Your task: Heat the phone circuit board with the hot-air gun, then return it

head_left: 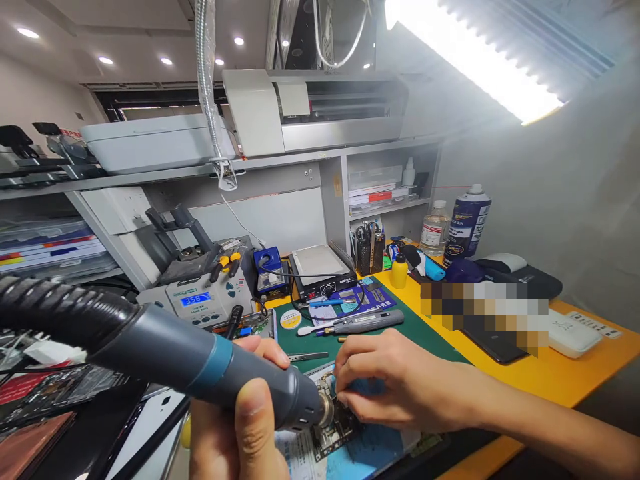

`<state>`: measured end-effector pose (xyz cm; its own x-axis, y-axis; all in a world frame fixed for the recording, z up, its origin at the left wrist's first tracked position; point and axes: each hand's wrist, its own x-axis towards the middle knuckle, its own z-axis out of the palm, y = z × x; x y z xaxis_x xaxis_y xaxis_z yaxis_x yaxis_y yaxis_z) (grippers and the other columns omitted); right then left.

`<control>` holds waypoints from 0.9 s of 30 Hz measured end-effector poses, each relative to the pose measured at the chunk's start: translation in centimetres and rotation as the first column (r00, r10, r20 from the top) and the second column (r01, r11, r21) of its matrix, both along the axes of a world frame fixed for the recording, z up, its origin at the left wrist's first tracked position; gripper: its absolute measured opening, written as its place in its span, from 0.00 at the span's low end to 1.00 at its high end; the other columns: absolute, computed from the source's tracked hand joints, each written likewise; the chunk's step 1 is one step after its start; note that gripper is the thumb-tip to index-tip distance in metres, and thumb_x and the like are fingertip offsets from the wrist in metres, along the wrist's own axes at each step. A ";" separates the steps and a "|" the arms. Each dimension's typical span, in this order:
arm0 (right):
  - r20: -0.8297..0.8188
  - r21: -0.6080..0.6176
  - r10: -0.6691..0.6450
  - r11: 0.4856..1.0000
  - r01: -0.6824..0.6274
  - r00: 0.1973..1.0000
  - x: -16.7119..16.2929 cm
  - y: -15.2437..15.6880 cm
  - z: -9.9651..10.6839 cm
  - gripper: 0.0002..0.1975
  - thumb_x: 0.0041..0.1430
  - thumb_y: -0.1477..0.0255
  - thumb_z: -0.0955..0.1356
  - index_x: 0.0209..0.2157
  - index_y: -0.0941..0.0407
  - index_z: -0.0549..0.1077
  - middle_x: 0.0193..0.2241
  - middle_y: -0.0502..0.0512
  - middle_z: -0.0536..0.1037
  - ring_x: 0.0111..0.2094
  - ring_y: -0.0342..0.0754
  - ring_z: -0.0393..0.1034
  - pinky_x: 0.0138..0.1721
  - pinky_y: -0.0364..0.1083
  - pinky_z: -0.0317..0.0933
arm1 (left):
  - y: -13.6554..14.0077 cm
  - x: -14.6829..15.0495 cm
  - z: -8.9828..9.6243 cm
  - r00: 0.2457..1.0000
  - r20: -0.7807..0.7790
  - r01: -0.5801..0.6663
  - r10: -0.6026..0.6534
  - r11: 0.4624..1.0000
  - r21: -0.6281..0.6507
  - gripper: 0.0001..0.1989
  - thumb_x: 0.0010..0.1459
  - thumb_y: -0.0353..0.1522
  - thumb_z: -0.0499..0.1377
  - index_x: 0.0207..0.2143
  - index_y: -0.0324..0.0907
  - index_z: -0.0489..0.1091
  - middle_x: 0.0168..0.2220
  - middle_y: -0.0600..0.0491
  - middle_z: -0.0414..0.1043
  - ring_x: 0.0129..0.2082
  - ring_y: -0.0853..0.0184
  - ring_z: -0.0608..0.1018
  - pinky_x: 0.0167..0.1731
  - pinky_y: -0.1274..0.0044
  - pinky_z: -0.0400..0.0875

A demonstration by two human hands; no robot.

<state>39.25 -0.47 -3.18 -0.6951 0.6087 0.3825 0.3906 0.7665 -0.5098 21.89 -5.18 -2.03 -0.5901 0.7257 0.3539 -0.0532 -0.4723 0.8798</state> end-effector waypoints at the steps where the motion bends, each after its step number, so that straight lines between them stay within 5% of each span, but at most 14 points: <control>1: 0.000 -0.003 -0.002 1.000 0.002 1.000 0.0 0.1 0.1 0.05 0.61 0.76 0.71 0.38 0.59 0.81 0.35 0.54 0.80 0.34 0.44 0.73 0.37 0.40 0.65 | 0.0 0.0 0.0 1.000 0.002 0.001 -0.001 1.000 0.005 0.22 0.55 0.54 0.64 0.40 0.47 0.72 0.32 0.58 0.73 0.41 0.67 0.74 0.49 0.79 0.69; 13: 0.035 -0.025 -0.010 1.000 0.010 0.999 -0.4 0.3 0.4 0.06 0.59 0.79 0.71 0.38 0.59 0.80 0.35 0.53 0.81 0.35 0.44 0.74 0.38 0.40 0.66 | 0.2 -0.3 -0.3 0.999 -0.012 0.043 -0.042 0.998 0.054 0.20 0.58 0.52 0.63 0.41 0.46 0.72 0.32 0.59 0.73 0.39 0.70 0.74 0.36 0.82 0.67; 20: 0.055 -0.024 -0.002 1.000 0.003 0.998 -0.5 0.4 0.6 0.06 0.60 0.78 0.70 0.38 0.59 0.80 0.35 0.54 0.81 0.35 0.45 0.75 0.38 0.41 0.67 | 0.2 -0.1 -0.4 1.000 -0.012 -0.008 0.009 1.000 0.006 0.21 0.56 0.54 0.63 0.39 0.48 0.72 0.32 0.58 0.73 0.40 0.67 0.74 0.47 0.80 0.69; 27: 0.073 -0.012 0.002 1.000 -0.002 0.997 -0.6 0.5 0.9 0.06 0.59 0.78 0.71 0.38 0.60 0.81 0.35 0.55 0.81 0.34 0.45 0.75 0.36 0.41 0.66 | 1.2 -1.5 -1.8 0.997 -0.072 -0.013 0.019 0.996 0.083 0.20 0.55 0.52 0.64 0.39 0.46 0.74 0.33 0.57 0.76 0.37 0.69 0.76 0.29 0.82 0.67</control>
